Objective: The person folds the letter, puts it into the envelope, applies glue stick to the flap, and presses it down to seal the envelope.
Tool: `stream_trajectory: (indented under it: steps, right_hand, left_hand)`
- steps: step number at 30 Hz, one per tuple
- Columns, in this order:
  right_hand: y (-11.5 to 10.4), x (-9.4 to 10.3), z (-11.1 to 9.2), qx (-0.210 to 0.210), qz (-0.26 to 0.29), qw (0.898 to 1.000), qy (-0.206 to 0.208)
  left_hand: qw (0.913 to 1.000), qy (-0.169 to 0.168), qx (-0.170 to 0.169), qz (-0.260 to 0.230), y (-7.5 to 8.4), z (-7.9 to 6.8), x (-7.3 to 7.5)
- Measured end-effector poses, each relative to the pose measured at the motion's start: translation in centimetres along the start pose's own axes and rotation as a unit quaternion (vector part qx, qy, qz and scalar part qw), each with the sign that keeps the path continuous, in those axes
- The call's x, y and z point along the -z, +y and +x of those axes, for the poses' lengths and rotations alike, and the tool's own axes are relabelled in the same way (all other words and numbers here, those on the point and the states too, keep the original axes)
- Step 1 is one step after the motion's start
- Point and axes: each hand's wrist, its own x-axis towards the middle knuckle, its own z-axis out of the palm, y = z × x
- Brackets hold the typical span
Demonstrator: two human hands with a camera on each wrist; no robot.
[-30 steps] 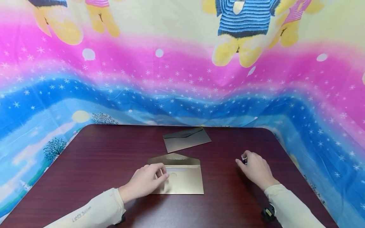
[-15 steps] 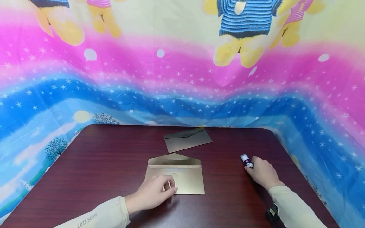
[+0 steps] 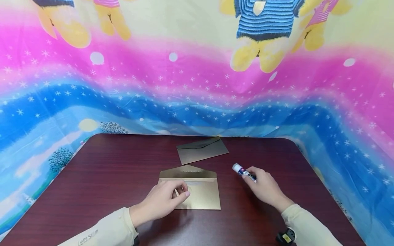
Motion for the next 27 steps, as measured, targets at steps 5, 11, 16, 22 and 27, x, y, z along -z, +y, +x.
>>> stream_trajectory:
  steps: [5,11,16,22,27]
  right_hand:
    - [-2.9,-1.1,-0.7,0.024,0.073,0.997,-0.027]
    - [-5.5,-2.3,-1.2,0.064,0.102,0.990,-0.067]
    - [-7.2,-3.1,-1.7,0.104,0.124,0.981,-0.103]
    - [-9.4,-4.0,-2.3,0.134,0.159,0.968,-0.140]
    - [-10.9,-4.7,-2.8,0.152,0.171,0.960,-0.164]
  left_hand:
    - [0.9994,0.026,-0.009,0.020,-0.1,0.2,0.6]
    - [0.9972,0.045,-0.016,0.058,-0.7,0.1,0.6]
    - [0.9926,0.055,-0.038,0.102,-0.9,0.0,0.5]
    - [0.9856,0.047,-0.070,0.146,-0.7,-0.2,0.6]
    - [0.9698,0.037,-0.123,0.207,-0.4,-0.7,0.4]
